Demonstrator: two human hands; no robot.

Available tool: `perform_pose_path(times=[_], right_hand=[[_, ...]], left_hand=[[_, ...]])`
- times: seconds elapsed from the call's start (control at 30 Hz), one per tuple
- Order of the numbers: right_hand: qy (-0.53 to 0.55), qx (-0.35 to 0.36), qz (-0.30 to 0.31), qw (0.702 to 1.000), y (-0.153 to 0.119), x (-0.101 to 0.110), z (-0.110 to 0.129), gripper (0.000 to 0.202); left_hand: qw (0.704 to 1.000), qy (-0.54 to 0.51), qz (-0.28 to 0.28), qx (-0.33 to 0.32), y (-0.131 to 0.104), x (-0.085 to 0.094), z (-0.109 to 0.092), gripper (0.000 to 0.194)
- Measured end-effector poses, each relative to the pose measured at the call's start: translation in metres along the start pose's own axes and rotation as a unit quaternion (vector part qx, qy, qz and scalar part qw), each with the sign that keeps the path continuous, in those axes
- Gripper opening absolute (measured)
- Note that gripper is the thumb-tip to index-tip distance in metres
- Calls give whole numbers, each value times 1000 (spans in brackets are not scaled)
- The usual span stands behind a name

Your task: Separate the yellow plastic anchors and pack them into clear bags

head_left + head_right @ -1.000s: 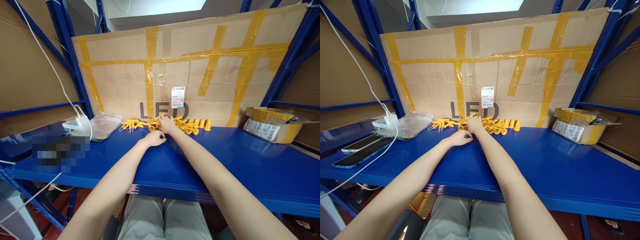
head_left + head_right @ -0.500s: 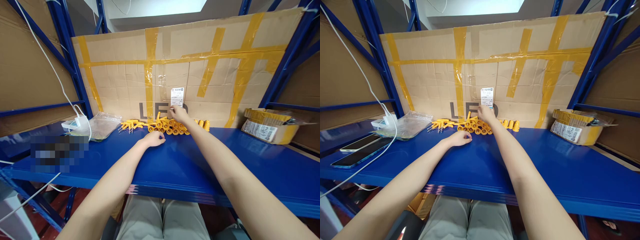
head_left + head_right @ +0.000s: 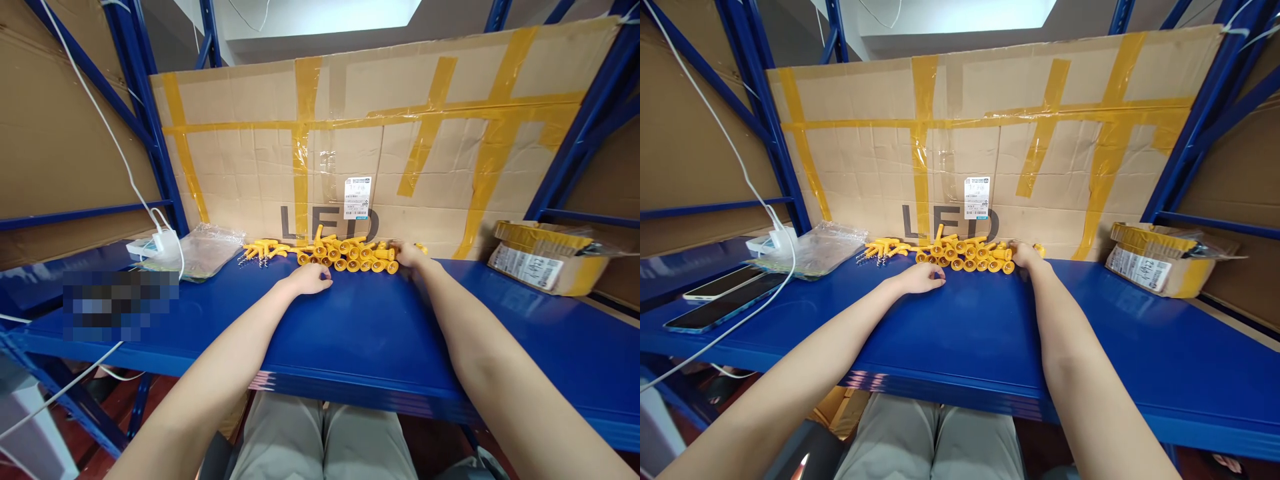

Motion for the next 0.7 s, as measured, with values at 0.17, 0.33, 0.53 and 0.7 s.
perform_pose_path(times=[0.17,0.33,0.53,0.7], right_hand=[[-77,-39,14,996,-8,3,3,52],[-133,-37,9,990,-18,12,12,34],[-161,-96,-6,982,-32,33,22,34],[-162,-102,-12,982,-45,43,26,34]], left_hand=[[1000,4,3,5,0,1,0,29],[1000,3,6,3,-1,1,-1,30],[1000,-1,-4,3,0,1,0,29],[1000,-6,-12,14,-1,3,2,25]])
Point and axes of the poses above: each hand's wrist, its own y-axis towards the middle knuckle, its own x-axis out of the back of the hand, z = x × y, the point moved 6 cm from there along y, towards the middle knuckle, and after that the axes turned 10 degrees about -x, right-handed, at the moved point
